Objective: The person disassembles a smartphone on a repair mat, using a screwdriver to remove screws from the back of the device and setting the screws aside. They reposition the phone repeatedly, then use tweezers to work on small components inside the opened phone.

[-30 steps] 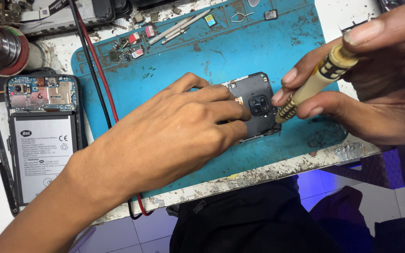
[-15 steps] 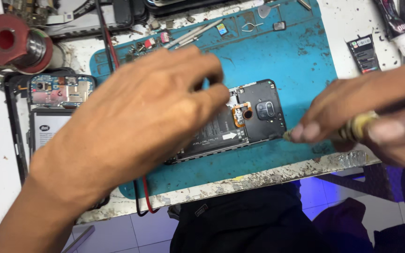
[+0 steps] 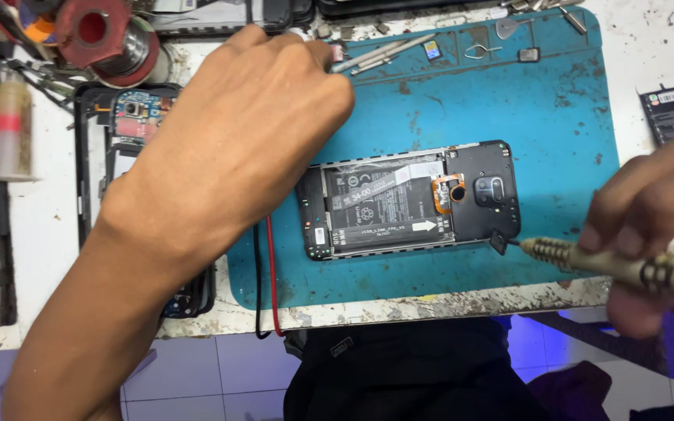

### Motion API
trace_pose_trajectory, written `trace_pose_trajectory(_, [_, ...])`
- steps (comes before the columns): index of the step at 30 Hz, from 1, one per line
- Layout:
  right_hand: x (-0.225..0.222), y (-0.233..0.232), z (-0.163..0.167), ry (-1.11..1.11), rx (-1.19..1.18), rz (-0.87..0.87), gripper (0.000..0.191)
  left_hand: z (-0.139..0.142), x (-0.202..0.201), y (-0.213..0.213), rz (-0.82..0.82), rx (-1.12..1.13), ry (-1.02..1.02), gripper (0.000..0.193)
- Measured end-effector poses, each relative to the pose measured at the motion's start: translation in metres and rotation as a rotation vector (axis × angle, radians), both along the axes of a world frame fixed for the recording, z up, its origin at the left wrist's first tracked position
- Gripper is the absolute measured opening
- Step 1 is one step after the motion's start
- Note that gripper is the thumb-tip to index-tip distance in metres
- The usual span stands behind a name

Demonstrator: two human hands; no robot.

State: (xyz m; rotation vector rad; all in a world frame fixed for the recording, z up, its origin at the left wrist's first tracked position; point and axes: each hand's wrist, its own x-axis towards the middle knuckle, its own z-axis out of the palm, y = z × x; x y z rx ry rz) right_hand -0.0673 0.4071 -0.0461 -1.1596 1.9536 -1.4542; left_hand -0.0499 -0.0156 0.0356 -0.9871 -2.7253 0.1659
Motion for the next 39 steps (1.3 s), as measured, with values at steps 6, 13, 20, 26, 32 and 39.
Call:
trace_pose_trajectory(6, [-0.001, -0.026, 0.032, 0.133, 0.012, 0.167, 0.034, 0.005, 0.002, 0.002, 0.008, -0.033, -0.047, 0.008])
trace_pose_trajectory(13, [-0.014, -0.052, 0.075, -0.162, 0.137, 0.282, 0.039, 0.01, -0.001, 0.009, 0.055, -0.139, -0.069, 0.01])
trace_pose_trajectory(20, [0.002, -0.054, 0.069, -0.345, -0.151, -0.04, 0.031, 0.012, -0.001, 0.01, -0.006, -0.062, -0.036, 0.007])
trace_pose_trajectory(26, [0.02, -0.038, 0.043, -0.124, -0.266, -0.029, 0.026, 0.016, 0.011, 0.038, -0.341, 0.305, -0.334, 0.021])
trace_pose_trajectory(32, [0.03, -0.061, 0.053, -0.055, -0.314, -0.032, 0.022, 0.0, 0.033, 0.061, -0.433, 0.3, -0.401, 0.035])
trace_pose_trajectory(39, [-0.003, -0.053, 0.052, -0.129, -0.276, 0.174, 0.019, -0.015, 0.031, 0.061, -0.374, 0.349, -0.364, 0.024])
